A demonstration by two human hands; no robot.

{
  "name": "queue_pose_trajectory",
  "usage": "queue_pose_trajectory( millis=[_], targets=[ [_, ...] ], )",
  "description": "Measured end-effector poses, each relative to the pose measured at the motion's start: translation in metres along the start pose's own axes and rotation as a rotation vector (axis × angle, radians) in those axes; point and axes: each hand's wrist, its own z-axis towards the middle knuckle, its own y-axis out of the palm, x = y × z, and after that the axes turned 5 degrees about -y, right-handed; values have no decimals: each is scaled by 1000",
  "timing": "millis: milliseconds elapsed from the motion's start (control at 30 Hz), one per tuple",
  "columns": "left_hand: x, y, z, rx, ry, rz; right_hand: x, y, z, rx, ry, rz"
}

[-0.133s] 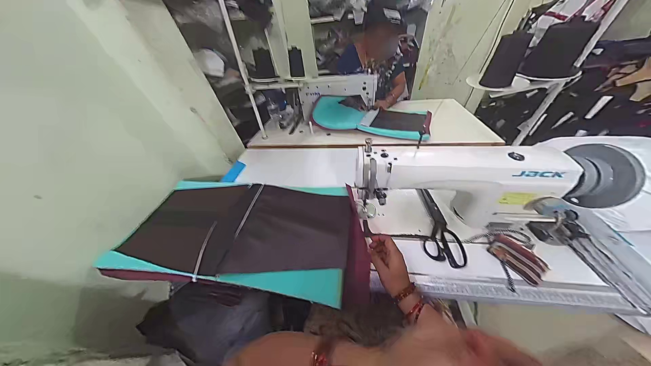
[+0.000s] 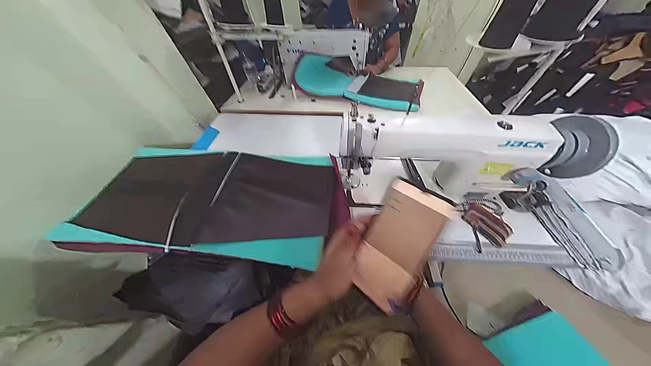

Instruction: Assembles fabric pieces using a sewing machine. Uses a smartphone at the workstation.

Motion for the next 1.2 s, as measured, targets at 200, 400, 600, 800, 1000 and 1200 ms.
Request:
queue_pose_trajectory(
  millis=[200,400,600,800,1000,1200],
  targets=[
    [-50,-24,4,343,-31,-31,0,-20,-7,-132,-259,10],
    [-69,-19,4,348,153,52,-20,-13,-20,-211,-325,-5],
    [-73,-22,0,327,244,121,-27,-9,-22,-215,-381,-91],
    [-82,-22,-6,328,267,142,-34,-10,-18,-165,-364,-133],
    [-80,-20,-9,303,236,119,-41,-19,-22,-261,-289,-230],
    [-74,-20,-4,283,216,45,-44,-28,-31,-469,-201,-330]
  ],
)
